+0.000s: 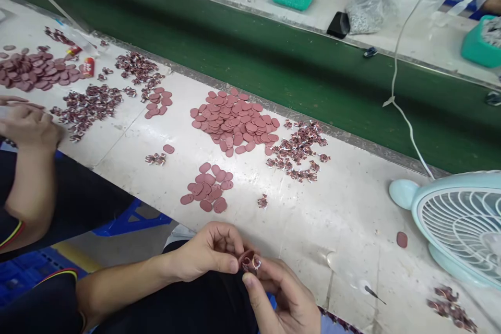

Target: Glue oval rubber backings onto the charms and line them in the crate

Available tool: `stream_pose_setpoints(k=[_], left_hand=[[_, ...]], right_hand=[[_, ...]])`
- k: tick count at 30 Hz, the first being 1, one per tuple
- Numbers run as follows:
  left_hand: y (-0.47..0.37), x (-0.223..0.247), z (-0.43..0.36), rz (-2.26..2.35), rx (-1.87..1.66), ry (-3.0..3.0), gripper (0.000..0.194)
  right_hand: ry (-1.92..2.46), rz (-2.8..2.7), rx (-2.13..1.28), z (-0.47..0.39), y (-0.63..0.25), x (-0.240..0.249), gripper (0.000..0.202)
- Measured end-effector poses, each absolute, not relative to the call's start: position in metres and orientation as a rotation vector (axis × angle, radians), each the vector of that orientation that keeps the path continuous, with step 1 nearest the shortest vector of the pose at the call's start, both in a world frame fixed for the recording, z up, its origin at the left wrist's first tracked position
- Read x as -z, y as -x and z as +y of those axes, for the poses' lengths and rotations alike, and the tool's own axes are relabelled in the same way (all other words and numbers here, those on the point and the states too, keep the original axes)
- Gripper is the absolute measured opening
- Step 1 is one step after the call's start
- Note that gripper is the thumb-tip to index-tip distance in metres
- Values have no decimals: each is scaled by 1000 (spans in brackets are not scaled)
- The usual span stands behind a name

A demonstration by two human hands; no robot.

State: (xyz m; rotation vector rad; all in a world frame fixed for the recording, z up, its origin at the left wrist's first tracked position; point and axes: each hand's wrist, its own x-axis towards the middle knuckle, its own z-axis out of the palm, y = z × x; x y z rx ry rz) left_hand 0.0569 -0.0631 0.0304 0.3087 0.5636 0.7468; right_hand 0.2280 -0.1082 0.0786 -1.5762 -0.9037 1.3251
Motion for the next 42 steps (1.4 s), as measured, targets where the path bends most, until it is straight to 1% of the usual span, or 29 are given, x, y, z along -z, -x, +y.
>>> stream_pose_setpoints(k=[5, 12, 21, 26, 29, 35, 42], left_hand=[[-58, -33, -63, 603, -730, -342, 12], [-61, -36, -64, 639, -748, -351, 14], [-63, -40, -63, 657, -806, -411, 8], [-64, -42, -65, 593, -799, -425, 8], [-64, -44, -66, 575, -803, -419, 7], [-65, -46, -69, 590, -830, -419, 7], [-66, -45, -68, 592, -844, -417, 7]], right_hand=[[1567, -859, -1271, -108, -221, -80, 16], [1651, -800, -1239, -108, -220, -81, 20], [1627, -851, -1360, -100, -234, -78, 19], [1578, -1097, -1450, -97, -252, -77, 14], [1564, -1177, -1439, -97, -257, -79, 14], [1595, -974, -1452, -99, -249, -78, 17], [1519, -961, -1428, -102, -249, -71, 11]])
